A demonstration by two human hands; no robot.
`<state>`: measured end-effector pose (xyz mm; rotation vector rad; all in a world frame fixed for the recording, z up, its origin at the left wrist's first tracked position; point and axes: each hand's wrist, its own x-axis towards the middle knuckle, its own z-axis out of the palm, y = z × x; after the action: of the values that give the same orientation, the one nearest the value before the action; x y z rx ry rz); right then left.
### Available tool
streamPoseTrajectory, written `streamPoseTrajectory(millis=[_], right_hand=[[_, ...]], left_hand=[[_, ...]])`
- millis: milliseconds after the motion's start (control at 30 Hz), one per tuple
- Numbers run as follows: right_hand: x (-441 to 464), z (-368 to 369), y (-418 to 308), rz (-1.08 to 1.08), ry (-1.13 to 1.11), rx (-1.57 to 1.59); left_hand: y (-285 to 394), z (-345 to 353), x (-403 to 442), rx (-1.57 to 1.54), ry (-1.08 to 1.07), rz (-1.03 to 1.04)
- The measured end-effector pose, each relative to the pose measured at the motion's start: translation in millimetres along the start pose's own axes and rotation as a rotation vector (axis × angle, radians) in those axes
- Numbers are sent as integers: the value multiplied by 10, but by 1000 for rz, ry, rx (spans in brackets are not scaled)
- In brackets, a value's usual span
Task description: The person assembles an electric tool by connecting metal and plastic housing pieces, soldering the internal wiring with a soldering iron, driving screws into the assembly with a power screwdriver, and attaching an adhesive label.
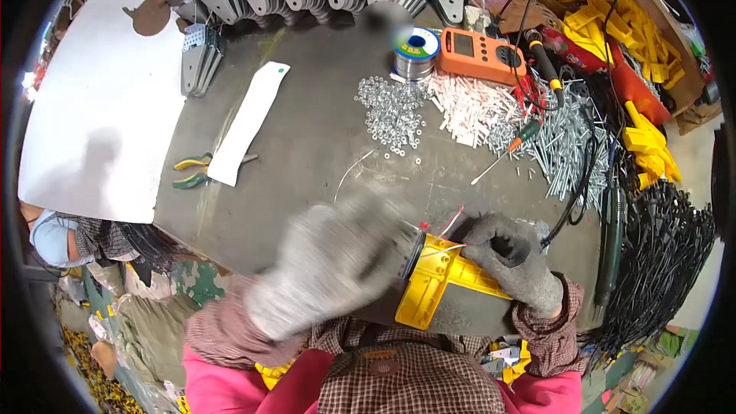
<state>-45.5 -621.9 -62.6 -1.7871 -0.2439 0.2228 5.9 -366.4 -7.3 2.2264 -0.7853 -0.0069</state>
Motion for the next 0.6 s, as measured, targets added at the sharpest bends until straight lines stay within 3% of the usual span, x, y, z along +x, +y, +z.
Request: streamPoseTrajectory(millis=[67, 133, 167, 233, 300, 333, 367, 400, 433, 500, 567, 600], right_hand=[[9, -11, 69, -27, 21, -13], [17, 14, -29, -40, 36, -95], [41, 0, -82, -50, 44, -191], [-7, -90, -164, -42, 12, -247], [-59, -219, -336, 24, 49, 205], [-76, -363, -268, -121, 151, 101], [-25, -555, -375, 25, 288, 6], [8, -683, -621, 422, 469, 110], [128, -950, -233, 19, 572, -473], [509, -1240, -103, -191, 622, -774], [967, -1420, 21, -339, 540, -846], [1158, -1418, 4, -194, 507, -834]], left_hand=[[-338, -213, 186, 415, -21, -52], [-733, -126, 288, 454, -203, -218], [-869, -10, 305, 389, -133, -253], [-947, 7, 382, 375, -144, -156], [-909, -190, 413, 434, -156, -137], [-904, -357, 421, 225, -39, -241], [-826, -489, 446, 11, 70, -340], [-663, -610, 463, -264, 109, -415], [-465, -733, 479, -542, 140, -484], [-303, -744, 414, -622, 110, -445], [-175, -581, 286, -989, -134, -388], [-98, -477, 247, -785, -203, -239]])
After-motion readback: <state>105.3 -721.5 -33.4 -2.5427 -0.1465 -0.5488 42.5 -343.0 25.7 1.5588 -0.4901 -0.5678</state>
